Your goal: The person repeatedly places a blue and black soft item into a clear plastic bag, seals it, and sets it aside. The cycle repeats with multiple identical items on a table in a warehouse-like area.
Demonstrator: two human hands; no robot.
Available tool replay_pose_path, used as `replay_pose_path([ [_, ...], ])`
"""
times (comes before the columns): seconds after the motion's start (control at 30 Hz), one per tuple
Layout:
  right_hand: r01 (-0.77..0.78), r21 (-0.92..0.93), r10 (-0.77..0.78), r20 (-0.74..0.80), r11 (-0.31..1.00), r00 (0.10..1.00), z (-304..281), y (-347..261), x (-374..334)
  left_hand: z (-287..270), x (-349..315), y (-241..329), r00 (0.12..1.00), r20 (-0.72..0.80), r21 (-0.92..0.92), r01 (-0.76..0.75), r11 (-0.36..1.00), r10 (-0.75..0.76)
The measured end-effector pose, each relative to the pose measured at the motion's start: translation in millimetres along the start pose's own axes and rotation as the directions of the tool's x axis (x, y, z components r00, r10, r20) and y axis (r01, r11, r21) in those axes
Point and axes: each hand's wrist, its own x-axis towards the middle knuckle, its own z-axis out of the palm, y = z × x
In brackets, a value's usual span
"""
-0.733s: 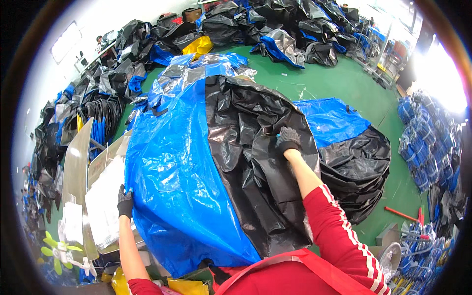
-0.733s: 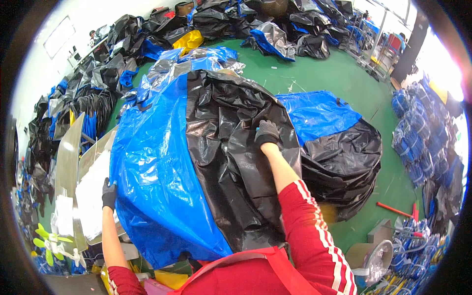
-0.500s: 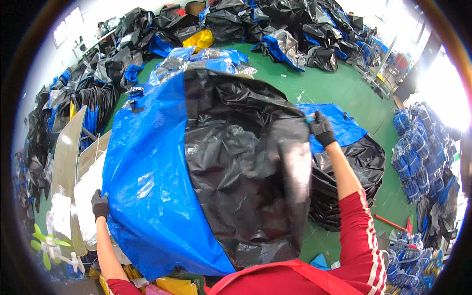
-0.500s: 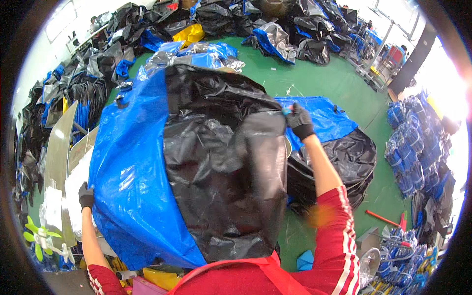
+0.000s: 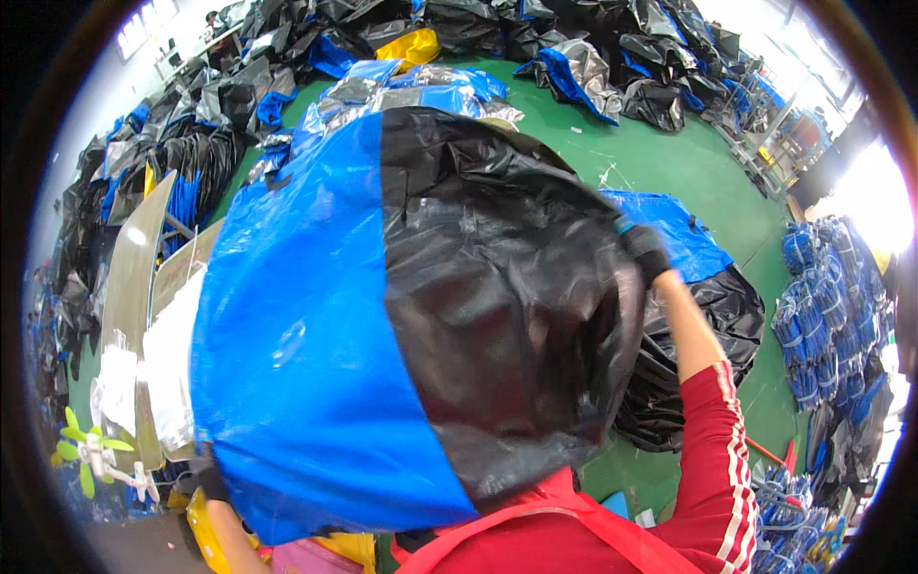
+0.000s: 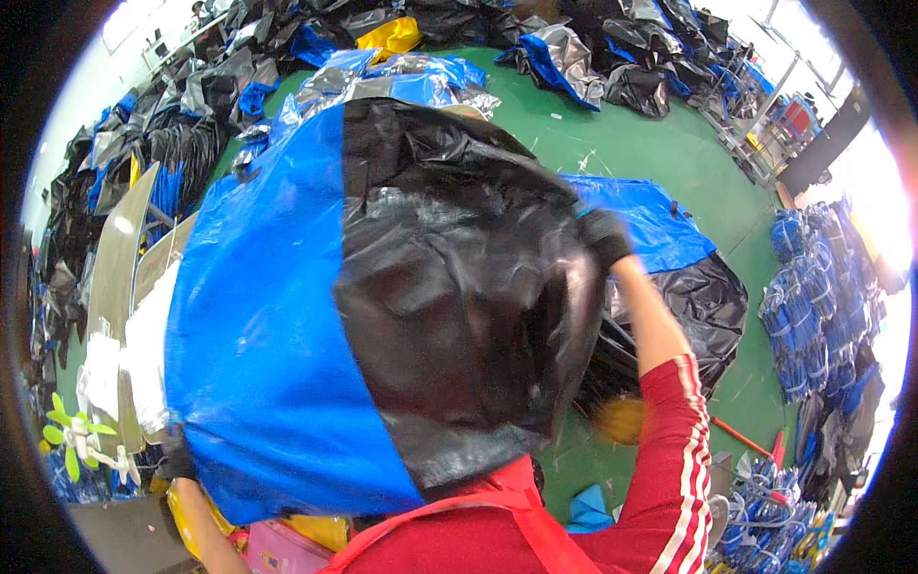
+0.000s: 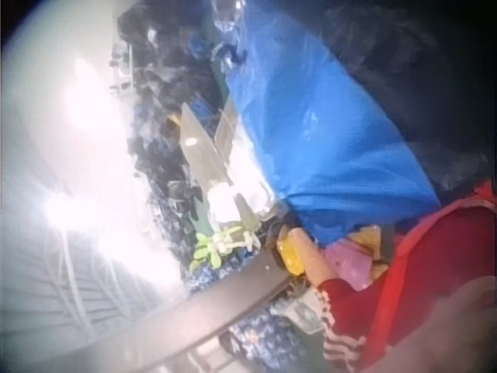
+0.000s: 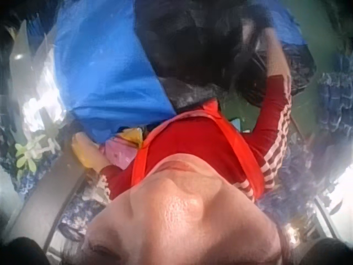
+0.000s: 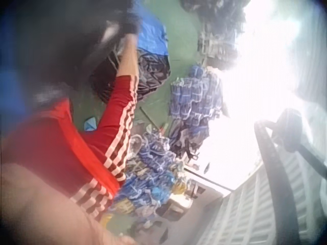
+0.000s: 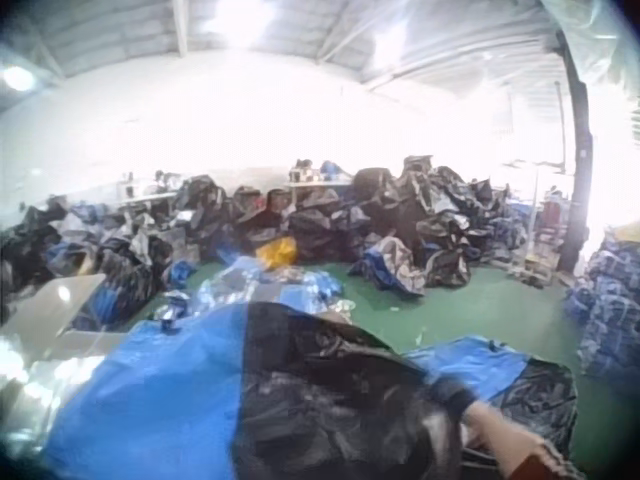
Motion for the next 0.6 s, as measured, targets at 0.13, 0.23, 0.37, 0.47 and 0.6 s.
replay_pose_path([
  [0.13, -0.154, 0.380, 0.194, -0.068, 0.912, 0.979, 24.6, 65.4, -3.4, -22.7, 32.8, -3.0, 0.996, 0.093, 0.037, -0.013, 0.999, 0.009],
  [0.23, -0.185, 0.214, 0.179, 0.045, 0.959, 0.983, 36.6, 82.4, -2.9, -9.8, 22.5, 73.2, 0.986, -0.074, 0.462, -0.096, 0.882, 0.146],
  [0.37, -0.094, -0.197, 0.135, 0.207, 0.976, 0.969, -28.3, 25.5, 14.3, 10.7, -41.0, 258.8, 0.584, -0.128, 0.061, -0.802, 0.594, 0.802],
  [0.47, 0.195, 0.028, -0.197, 0.117, 0.980, 0.973, -73.8, -55.8, 52.2, 44.7, -81.0, 404.0, 0.156, 0.311, -0.145, -0.967, 0.209, 0.938],
  [0.6, 0.261, -0.124, -0.261, 0.021, 0.957, 0.965, -20.0, -133.2, 113.5, 145.2, -86.5, 520.3, 0.035, 0.483, -0.166, -0.978, 0.131, 0.875],
])
